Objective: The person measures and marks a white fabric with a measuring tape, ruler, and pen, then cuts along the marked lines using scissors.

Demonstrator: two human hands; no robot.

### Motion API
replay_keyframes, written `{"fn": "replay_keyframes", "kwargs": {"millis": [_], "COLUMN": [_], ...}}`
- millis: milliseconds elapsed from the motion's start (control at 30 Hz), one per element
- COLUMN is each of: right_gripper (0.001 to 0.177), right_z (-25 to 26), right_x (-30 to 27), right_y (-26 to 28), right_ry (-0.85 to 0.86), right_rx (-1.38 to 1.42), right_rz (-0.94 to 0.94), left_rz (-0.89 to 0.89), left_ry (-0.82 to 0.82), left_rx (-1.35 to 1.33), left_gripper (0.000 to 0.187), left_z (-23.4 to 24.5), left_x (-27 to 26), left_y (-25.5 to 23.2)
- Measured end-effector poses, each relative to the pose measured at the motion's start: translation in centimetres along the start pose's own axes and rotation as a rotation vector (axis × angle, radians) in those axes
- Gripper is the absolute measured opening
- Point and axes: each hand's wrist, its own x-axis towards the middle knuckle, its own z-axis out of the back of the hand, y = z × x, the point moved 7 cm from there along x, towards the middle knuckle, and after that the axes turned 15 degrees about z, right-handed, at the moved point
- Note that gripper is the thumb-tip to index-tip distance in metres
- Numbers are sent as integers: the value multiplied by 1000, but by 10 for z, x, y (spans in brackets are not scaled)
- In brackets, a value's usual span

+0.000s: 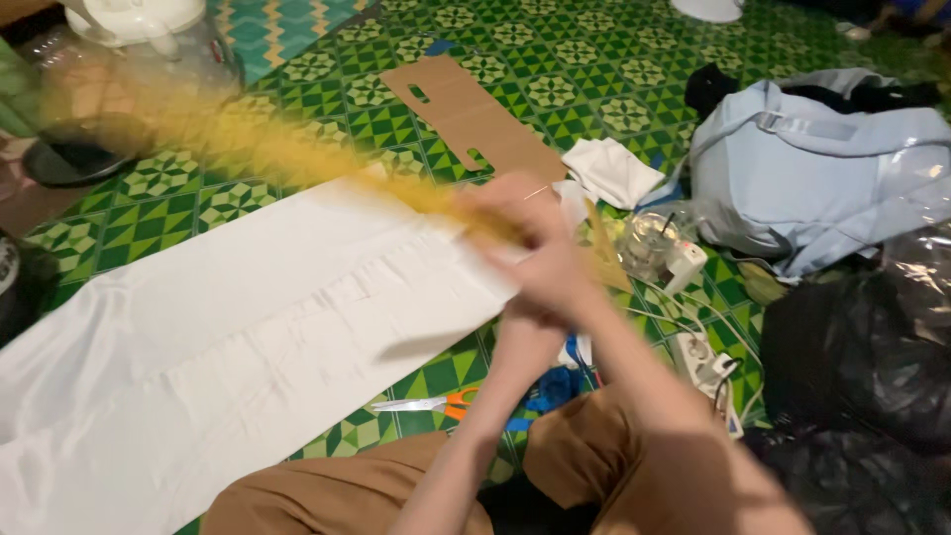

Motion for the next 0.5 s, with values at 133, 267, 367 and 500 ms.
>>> {"fn": "replay_keyframes", "kwargs": {"millis": [133,267,367,500], "right_gripper": [45,42,33,19], "right_z": [-118,-173,-162,-85], "right_x": [-31,-75,-128,-212], "right_y": [-24,-32,-68,-166], "right_ry": [275,401,345,77], "right_rx": [-8,-58,-68,-214], "right_rz": [-88,36,-109,-480], "left_rz": [203,-5,151,433], "left_ry": [-422,-510,-600,-684], "left_rx": [593,-10,-460,-731], "left_gripper": [33,44,37,33], "left_z": [80,137,184,238], "left_x": [10,-32,-38,-29], "left_y": [96,128,155,220]}}
